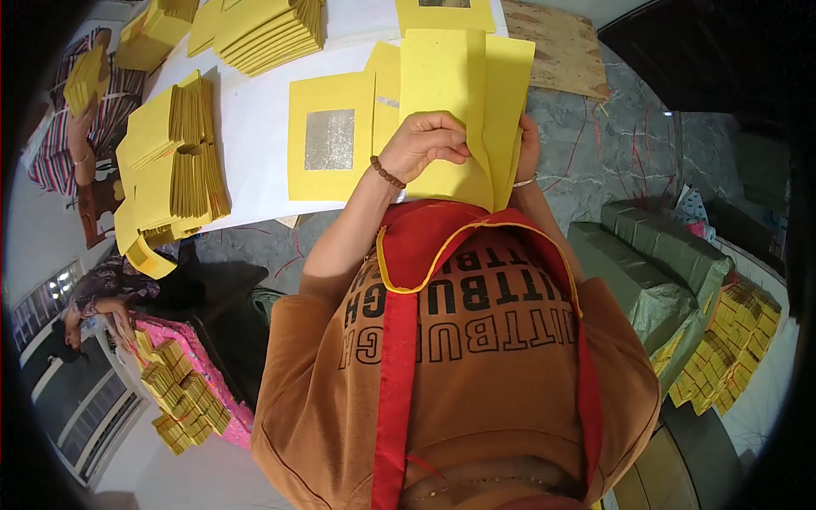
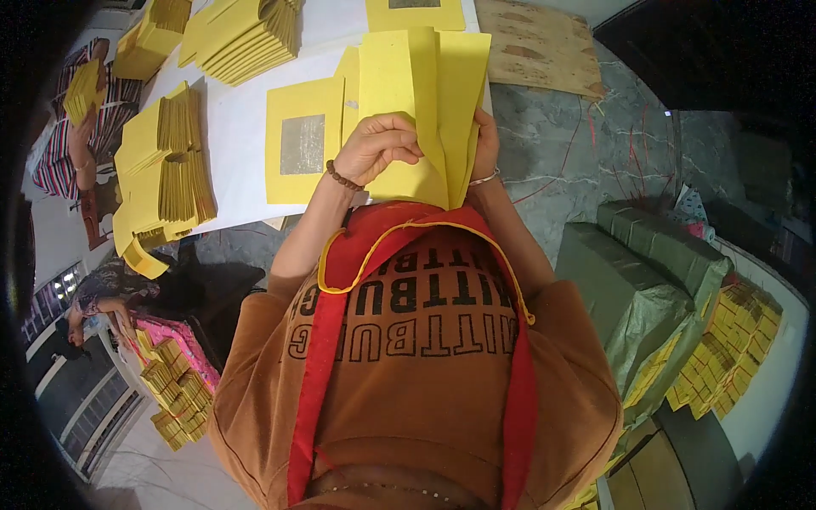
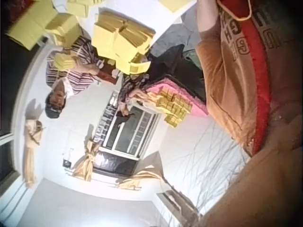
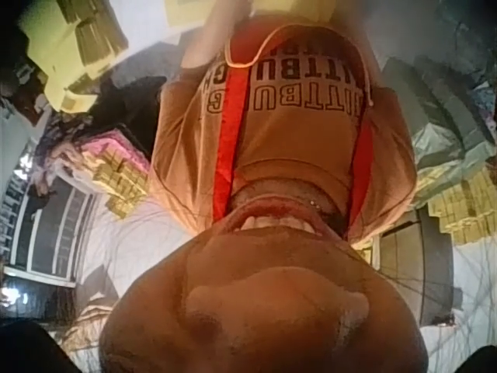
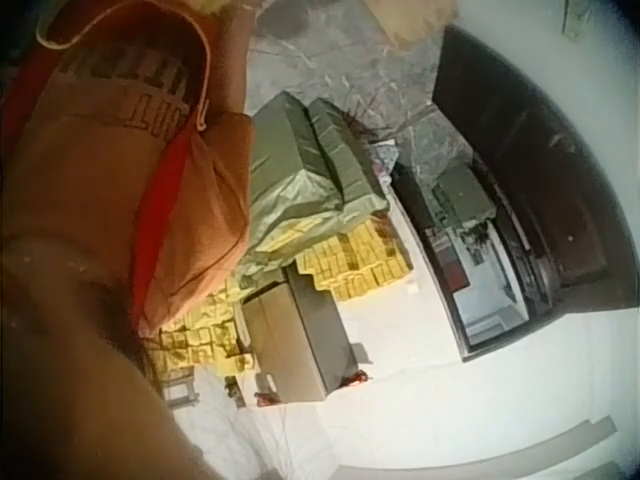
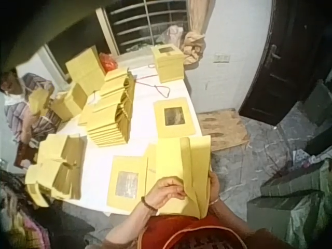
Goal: Manually sorting and stacking yellow joss paper sheets with foil centers.
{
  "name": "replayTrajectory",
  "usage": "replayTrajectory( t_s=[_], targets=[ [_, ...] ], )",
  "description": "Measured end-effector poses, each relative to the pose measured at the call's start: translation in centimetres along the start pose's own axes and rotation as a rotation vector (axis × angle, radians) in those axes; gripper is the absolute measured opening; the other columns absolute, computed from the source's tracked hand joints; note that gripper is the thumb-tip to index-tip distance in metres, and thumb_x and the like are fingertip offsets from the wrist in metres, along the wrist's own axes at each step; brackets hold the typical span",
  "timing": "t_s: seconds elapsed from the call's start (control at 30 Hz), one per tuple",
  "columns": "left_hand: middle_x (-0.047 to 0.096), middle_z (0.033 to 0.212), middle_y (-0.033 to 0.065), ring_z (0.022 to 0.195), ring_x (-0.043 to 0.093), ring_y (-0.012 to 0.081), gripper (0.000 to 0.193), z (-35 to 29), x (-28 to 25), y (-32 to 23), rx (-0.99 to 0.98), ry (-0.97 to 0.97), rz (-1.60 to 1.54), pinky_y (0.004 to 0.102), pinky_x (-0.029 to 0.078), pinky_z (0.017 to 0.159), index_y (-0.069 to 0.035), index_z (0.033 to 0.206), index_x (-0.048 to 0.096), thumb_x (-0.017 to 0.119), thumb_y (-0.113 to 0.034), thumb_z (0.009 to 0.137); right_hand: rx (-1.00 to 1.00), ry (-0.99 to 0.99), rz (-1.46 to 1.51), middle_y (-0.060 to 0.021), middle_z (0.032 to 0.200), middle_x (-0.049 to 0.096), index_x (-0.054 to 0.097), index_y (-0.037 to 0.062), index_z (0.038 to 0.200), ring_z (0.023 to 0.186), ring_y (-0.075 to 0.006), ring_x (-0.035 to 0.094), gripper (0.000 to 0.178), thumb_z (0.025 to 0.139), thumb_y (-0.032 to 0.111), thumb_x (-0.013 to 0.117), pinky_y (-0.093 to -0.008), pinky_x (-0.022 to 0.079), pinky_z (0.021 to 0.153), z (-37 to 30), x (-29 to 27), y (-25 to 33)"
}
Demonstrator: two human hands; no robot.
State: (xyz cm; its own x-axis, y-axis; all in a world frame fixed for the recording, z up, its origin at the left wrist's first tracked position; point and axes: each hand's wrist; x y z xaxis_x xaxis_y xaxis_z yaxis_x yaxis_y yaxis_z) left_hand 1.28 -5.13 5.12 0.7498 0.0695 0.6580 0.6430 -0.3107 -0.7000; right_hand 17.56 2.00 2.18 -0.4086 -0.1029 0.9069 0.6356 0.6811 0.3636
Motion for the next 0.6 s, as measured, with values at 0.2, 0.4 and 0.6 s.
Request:
replayTrajectory(
  t_s=[0.2, 0.4, 0.6],
  targets=[
    [0.058, 0.075, 0.0073, 0.068, 0.058, 0.0135, 0.008, -0.1, 0.0, -0.2, 0.128, -0.078, -0.029, 0.0251, 0.050, 0.063, 0.003, 0.082, 0.056, 0.055, -0.005, 0.079, -0.243, -0.064, -0.275, -0.0081, 0.095, 0.059, 0.054, 0.0035, 0.101, 0.085, -0.0181, 0.057, 0.036, 0.085, 0.031, 0.037, -0.0283, 0.046, 0.077, 0.4, -2.3, -0.6],
    [0.054, 0.091, 0.0070, 0.078, 0.053, 0.0112, 0.025, 0.9, 2.4, 0.7, 0.290, -0.136, 0.517, 0.0245, 0.045, 0.071, 0.000, 0.100, 0.048, 0.058, -0.009, 0.080, -0.037, -0.057, -0.016, -0.0069, 0.098, 0.058, 0.052, 0.0047, 0.104, 0.085, -0.0178, 0.056, 0.035, 0.085, 0.030, 0.037, -0.0292, 0.046, 0.077, 0.3, -0.1, -0.4],
    [0.045, 0.116, 0.0120, 0.104, 0.047, 0.0241, 0.064, 1.1, 5.3, 0.6, 0.441, -0.276, 1.009, 0.0308, 0.039, 0.088, 0.001, 0.126, 0.030, 0.065, -0.009, 0.074, -0.096, 0.081, -0.462, -0.0062, 0.143, 0.010, -0.001, 0.0104, 0.138, 0.130, -0.0202, 0.012, 0.072, 0.087, 0.057, 0.019, -0.0324, 0.008, 0.105, -0.5, 5.5, -0.7]
  ],
)
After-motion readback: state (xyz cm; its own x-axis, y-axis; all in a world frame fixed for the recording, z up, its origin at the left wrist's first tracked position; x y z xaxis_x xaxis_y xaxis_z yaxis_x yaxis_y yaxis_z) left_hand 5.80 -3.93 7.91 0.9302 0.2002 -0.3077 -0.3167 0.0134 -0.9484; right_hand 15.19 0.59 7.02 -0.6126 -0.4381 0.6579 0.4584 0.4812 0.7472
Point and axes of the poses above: each hand's wrist, its own z-axis towards the middle knuckle, its own x-axis out of the palm, y = z × x
